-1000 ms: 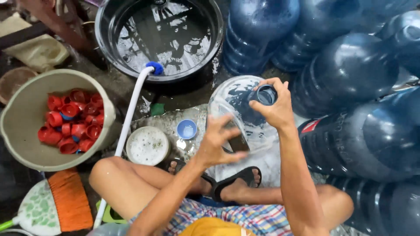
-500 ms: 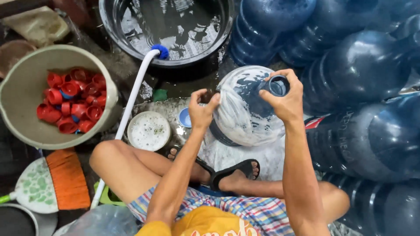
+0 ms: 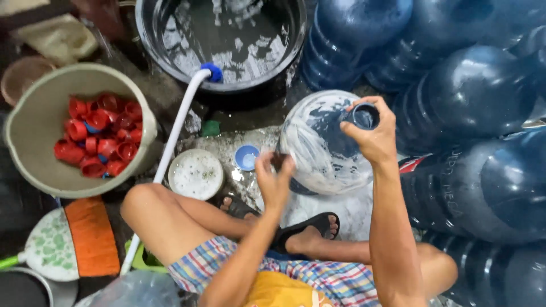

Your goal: Scrubbing the exterior of a large water jug with a sponge and rinsing it with water from a hose.

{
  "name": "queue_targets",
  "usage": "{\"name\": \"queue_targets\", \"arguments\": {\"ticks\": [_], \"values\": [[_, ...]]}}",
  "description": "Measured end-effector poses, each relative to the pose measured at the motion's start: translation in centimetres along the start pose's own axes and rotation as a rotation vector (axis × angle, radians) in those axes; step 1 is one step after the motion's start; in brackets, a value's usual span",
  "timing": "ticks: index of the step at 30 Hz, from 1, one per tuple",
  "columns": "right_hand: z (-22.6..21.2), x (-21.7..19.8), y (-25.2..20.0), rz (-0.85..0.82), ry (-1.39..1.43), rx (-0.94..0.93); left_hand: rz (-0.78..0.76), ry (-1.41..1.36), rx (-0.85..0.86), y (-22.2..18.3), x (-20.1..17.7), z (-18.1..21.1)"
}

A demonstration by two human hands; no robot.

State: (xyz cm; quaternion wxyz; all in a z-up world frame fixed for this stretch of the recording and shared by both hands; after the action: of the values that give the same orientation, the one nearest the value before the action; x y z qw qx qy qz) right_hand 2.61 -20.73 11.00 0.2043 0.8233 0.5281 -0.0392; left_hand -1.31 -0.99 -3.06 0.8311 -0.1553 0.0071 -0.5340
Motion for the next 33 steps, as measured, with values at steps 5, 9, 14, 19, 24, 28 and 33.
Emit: {"name": "queue_targets", "arguments": {"ticks": [5, 9, 14, 19, 24, 28, 33], "values": [[-0.4, 0.1, 0.3, 0.001, -0.018, -0.035, -0.042, -0.019, 0.081, 0.6, -0.1, -2.0], [-0.4, 0.1, 0.2, -0.007, -0.038, -0.06, -0.048, 0.147, 0.348, 1.4, 1.0, 1.2], [2.2, -0.4, 0.6, -0.008, -0.135, -0.014, -0.366, 0.299, 0.846, -1.6, 1.4, 5.5], [2.1, -0.6, 0.6, -0.021, -0.165, -0.015, -0.023, 0.439, 0.659, 1.5, 3.0, 5.5], [1.6, -0.6, 0.2, -0.02, -0.189, 0.032, -0.465, 0.337, 1.18, -2.7, 3.1, 6.0], [2.6, -0.2, 0.3, 0.025, -0.188, -0.024, -0.097, 0.413, 0.714, 2.9, 3.9, 5.4], [2.3, -0.6, -0.5, 0.14, -0.363, 0.083, -0.521, 0.413, 1.291, -3.2, 2.8, 5.3]]}}
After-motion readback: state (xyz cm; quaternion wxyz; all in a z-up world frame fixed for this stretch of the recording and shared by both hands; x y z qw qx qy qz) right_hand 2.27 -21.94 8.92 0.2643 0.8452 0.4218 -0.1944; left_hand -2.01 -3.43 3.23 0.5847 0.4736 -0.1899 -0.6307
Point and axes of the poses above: each hand's wrist, its own y-axis towards the middle knuckle, its own x-axis out of the palm, z = x × y, the point moved 3 cm from there along y, towards the middle knuckle, and after that the axes turned 6 degrees about z, right-handed, at the moved point
